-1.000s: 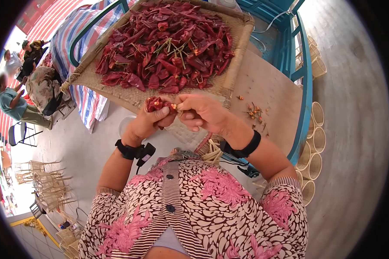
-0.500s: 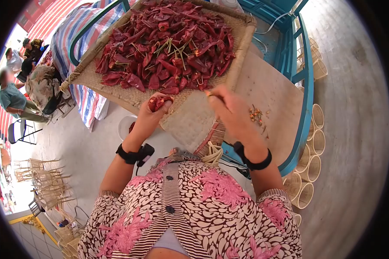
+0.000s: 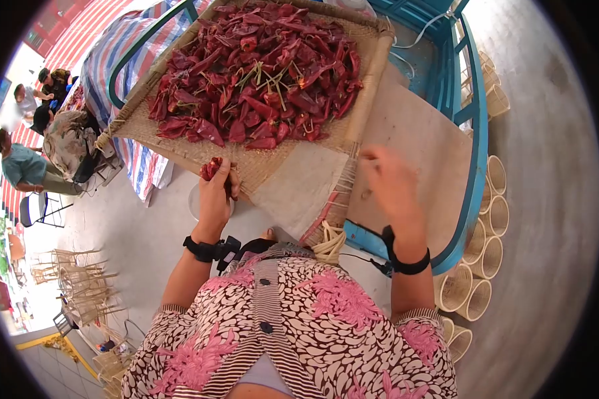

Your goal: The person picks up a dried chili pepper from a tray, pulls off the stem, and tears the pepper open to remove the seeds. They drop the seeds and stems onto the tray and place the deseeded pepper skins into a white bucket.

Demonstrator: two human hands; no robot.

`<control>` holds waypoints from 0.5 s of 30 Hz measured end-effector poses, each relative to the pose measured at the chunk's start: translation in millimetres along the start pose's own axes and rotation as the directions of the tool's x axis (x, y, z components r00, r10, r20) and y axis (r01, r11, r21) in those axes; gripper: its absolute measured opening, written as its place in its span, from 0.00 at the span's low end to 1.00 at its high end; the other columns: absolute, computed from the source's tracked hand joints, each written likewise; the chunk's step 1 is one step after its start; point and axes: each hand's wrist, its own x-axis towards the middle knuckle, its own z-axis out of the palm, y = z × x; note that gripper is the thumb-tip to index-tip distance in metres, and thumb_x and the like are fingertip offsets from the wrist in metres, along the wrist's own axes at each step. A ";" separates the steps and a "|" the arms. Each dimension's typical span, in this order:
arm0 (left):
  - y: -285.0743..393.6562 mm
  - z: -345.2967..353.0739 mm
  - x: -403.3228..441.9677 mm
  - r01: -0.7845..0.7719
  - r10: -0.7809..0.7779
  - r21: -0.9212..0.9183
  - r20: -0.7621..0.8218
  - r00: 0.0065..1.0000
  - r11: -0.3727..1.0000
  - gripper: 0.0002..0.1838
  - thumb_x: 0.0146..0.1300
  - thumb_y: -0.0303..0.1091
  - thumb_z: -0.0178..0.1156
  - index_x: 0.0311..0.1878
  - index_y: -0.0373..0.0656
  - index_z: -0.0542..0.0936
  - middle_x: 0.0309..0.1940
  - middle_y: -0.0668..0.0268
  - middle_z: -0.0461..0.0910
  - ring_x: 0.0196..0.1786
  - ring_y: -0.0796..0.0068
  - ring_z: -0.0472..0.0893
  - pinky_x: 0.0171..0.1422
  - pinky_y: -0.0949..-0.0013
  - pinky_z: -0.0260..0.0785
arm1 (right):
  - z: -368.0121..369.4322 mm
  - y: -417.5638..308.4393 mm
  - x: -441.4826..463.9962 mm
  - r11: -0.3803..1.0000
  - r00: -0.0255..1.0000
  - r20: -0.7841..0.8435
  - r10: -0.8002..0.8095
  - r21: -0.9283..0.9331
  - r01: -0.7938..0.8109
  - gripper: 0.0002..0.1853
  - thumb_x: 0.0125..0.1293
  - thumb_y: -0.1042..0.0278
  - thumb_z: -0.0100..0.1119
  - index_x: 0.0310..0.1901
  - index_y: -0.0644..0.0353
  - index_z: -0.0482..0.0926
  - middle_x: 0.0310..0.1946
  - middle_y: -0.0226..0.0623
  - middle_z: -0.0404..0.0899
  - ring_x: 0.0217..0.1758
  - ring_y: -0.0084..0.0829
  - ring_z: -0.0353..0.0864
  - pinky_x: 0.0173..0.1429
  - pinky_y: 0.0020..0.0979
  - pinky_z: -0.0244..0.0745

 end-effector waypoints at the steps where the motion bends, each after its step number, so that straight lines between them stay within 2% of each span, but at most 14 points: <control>1: -2.6 -1.5 3.1 -0.020 0.020 -0.009 0.004 1.000 1.000 0.13 0.70 0.41 0.58 0.35 0.42 0.75 0.20 0.73 0.71 0.20 0.82 0.69 0.24 0.76 0.58 | 3.4 -22.1 -1.1 0.998 0.996 0.071 -0.059 0.022 0.057 0.10 0.63 0.66 0.55 0.45 0.56 0.79 0.44 0.43 0.79 0.44 0.45 0.80 0.49 0.42 0.74; 3: -1.5 -1.7 6.1 -0.002 0.002 0.003 0.017 1.000 1.000 0.12 0.70 0.41 0.58 0.36 0.42 0.75 0.21 0.72 0.73 0.21 0.81 0.71 0.24 0.76 0.60 | 15.0 -60.1 -2.2 0.965 0.939 0.277 -0.203 -0.107 0.240 0.14 0.64 0.65 0.57 0.49 0.58 0.78 0.46 0.43 0.79 0.45 0.44 0.81 0.48 0.41 0.75; 5: 2.0 -4.7 10.3 0.003 -0.004 0.016 0.060 0.998 1.000 0.11 0.69 0.41 0.59 0.37 0.42 0.75 0.22 0.72 0.74 0.22 0.81 0.73 0.25 0.77 0.61 | 43.3 -78.9 6.2 0.898 0.909 0.333 -0.251 -0.270 0.347 0.15 0.63 0.62 0.58 0.49 0.56 0.76 0.43 0.41 0.77 0.45 0.46 0.80 0.46 0.43 0.75; 8: 6.5 -12.2 7.9 0.010 -0.010 0.003 0.138 0.990 1.000 0.10 0.69 0.39 0.59 0.37 0.43 0.76 0.24 0.72 0.76 0.24 0.82 0.74 0.26 0.77 0.63 | 97.3 -79.0 43.2 0.851 0.933 0.275 -0.233 -0.407 0.333 0.14 0.61 0.63 0.59 0.48 0.55 0.74 0.42 0.40 0.75 0.45 0.46 0.80 0.46 0.45 0.75; 11: 8.6 -25.5 8.8 0.045 -0.039 -0.025 0.218 0.975 0.999 0.07 0.68 0.37 0.59 0.38 0.44 0.76 0.25 0.72 0.76 0.25 0.83 0.74 0.26 0.77 0.64 | 132.0 -76.9 70.2 0.860 0.939 0.182 -0.292 -0.381 0.341 0.14 0.58 0.66 0.60 0.45 0.58 0.73 0.41 0.43 0.74 0.43 0.46 0.82 0.42 0.47 0.76; 12: 7.0 -32.1 10.5 0.037 -0.029 -0.023 0.275 0.961 0.999 0.07 0.68 0.36 0.59 0.40 0.43 0.76 0.26 0.72 0.76 0.25 0.83 0.74 0.26 0.78 0.64 | 141.8 -75.2 74.2 0.843 0.939 0.189 -0.289 -0.414 0.343 0.14 0.58 0.66 0.61 0.45 0.58 0.73 0.42 0.43 0.74 0.42 0.46 0.82 0.42 0.47 0.76; 14: 23.1 -32.0 3.3 0.086 -0.069 -0.046 0.293 0.954 0.995 0.05 0.67 0.33 0.60 0.39 0.43 0.77 0.24 0.74 0.74 0.25 0.86 0.71 0.27 0.79 0.60 | 151.4 -72.1 80.6 0.801 0.936 0.208 -0.284 -0.485 0.350 0.14 0.57 0.67 0.61 0.44 0.57 0.73 0.42 0.43 0.74 0.42 0.46 0.82 0.40 0.47 0.76; 15: 23.4 -36.4 5.5 0.074 -0.057 -0.043 0.318 0.946 0.996 0.05 0.67 0.31 0.60 0.41 0.42 0.77 0.25 0.73 0.75 0.25 0.85 0.72 0.29 0.79 0.62 | 151.5 -75.8 79.6 0.805 0.939 0.199 -0.281 -0.484 0.343 0.14 0.56 0.68 0.61 0.44 0.57 0.73 0.42 0.43 0.74 0.42 0.46 0.82 0.41 0.47 0.76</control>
